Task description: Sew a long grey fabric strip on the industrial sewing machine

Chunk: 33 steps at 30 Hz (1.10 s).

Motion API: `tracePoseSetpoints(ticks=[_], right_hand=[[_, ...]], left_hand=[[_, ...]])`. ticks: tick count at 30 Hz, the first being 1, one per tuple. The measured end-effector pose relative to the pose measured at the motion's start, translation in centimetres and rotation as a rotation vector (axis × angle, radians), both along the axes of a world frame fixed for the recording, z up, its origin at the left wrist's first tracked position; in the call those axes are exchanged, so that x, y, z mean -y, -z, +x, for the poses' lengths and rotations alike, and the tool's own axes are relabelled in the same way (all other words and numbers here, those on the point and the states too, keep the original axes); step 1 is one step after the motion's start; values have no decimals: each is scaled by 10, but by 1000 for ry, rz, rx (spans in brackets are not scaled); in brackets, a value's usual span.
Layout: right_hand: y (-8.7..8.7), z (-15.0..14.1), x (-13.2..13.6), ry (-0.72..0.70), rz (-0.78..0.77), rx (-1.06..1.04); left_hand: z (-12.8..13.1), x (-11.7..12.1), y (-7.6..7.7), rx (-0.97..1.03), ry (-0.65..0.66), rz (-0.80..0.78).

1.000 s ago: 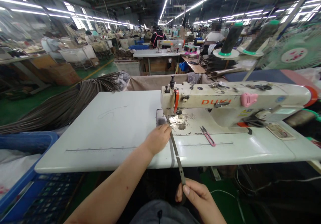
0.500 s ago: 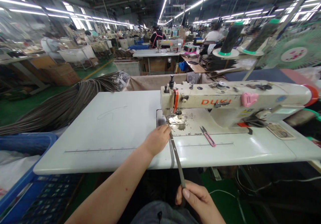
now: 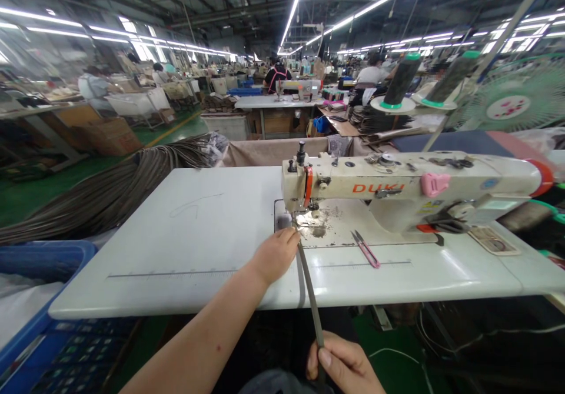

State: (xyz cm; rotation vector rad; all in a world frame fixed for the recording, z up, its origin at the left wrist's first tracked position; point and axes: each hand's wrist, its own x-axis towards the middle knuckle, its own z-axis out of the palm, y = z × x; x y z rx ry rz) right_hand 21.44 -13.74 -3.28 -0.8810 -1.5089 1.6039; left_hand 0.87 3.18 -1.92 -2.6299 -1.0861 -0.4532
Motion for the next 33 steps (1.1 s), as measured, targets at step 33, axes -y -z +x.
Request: tracePoseSetpoints(ticks=[33], right_hand=[[-11,-15,-8,226,-234,-99]], left_hand=[[1,0,-4,37,-21,11]])
